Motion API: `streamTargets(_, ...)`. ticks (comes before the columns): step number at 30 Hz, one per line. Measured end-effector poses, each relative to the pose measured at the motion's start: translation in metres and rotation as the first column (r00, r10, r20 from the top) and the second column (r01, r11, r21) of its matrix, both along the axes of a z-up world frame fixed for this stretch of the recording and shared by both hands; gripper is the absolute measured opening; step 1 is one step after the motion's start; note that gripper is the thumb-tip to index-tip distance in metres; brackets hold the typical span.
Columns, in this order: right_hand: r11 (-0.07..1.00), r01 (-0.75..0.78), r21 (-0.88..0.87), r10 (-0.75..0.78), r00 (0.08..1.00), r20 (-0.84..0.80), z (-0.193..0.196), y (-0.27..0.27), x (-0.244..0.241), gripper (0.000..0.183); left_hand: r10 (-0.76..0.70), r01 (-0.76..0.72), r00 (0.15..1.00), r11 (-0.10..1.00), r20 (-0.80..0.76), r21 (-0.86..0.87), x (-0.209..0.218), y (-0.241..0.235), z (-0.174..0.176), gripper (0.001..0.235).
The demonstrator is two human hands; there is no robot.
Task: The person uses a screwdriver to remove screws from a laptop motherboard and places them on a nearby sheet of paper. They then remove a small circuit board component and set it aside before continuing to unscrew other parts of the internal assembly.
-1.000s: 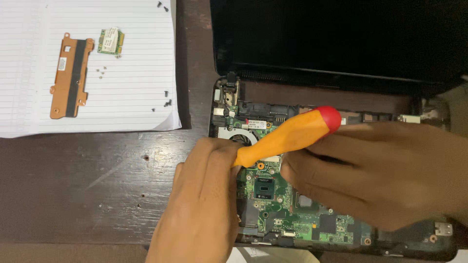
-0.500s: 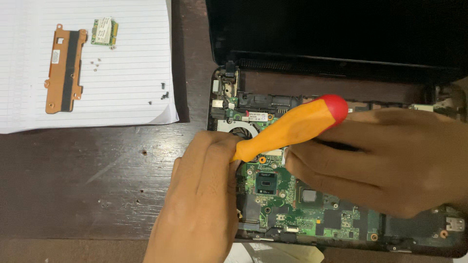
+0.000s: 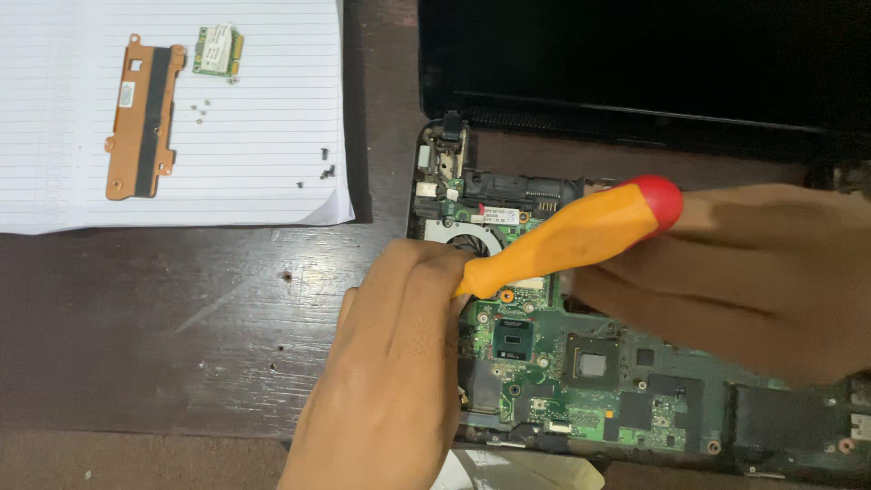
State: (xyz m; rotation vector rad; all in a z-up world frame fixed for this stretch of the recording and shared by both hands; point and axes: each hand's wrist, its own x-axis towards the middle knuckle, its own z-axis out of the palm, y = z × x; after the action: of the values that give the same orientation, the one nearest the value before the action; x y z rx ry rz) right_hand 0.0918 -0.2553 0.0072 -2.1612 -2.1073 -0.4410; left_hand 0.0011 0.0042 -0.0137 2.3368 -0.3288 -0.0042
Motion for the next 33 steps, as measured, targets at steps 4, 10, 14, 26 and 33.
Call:
streamTargets(4,0.995,0.041,-0.09,-0.038,0.999,0.038,-0.005,-0.015,-0.003,0.034,0.001,-0.001,1.0,1.0,-0.006,-0.003,-0.001,0.0,0.0,0.028)
streamTargets(10,0.991,0.001,-0.136,0.009,0.997,0.076,-0.001,-0.011,-0.004,0.042,-0.005,0.005,1.0,1.0,-0.011,-0.006,-0.001,-0.001,0.0,0.029)
streamTargets(14,0.997,0.001,-0.077,0.006,0.996,0.091,-0.002,-0.01,-0.003,0.034,-0.009,0.009,1.0,1.0,-0.017,-0.01,-0.002,-0.001,0.001,0.029)
streamTargets(26,0.818,0.572,0.065,-0.473,0.732,-0.491,-0.002,0.017,-0.021,0.037,-0.036,0.035,0.998,0.999,-0.053,-0.027,-0.001,0.001,0.003,0.028)
streamTargets(33,0.77,0.627,-0.116,-0.638,0.76,-0.122,-0.036,-0.022,-0.026,0.043,-0.021,0.021,1.0,1.0,-0.017,-0.015,0.0,0.0,0.001,0.026)
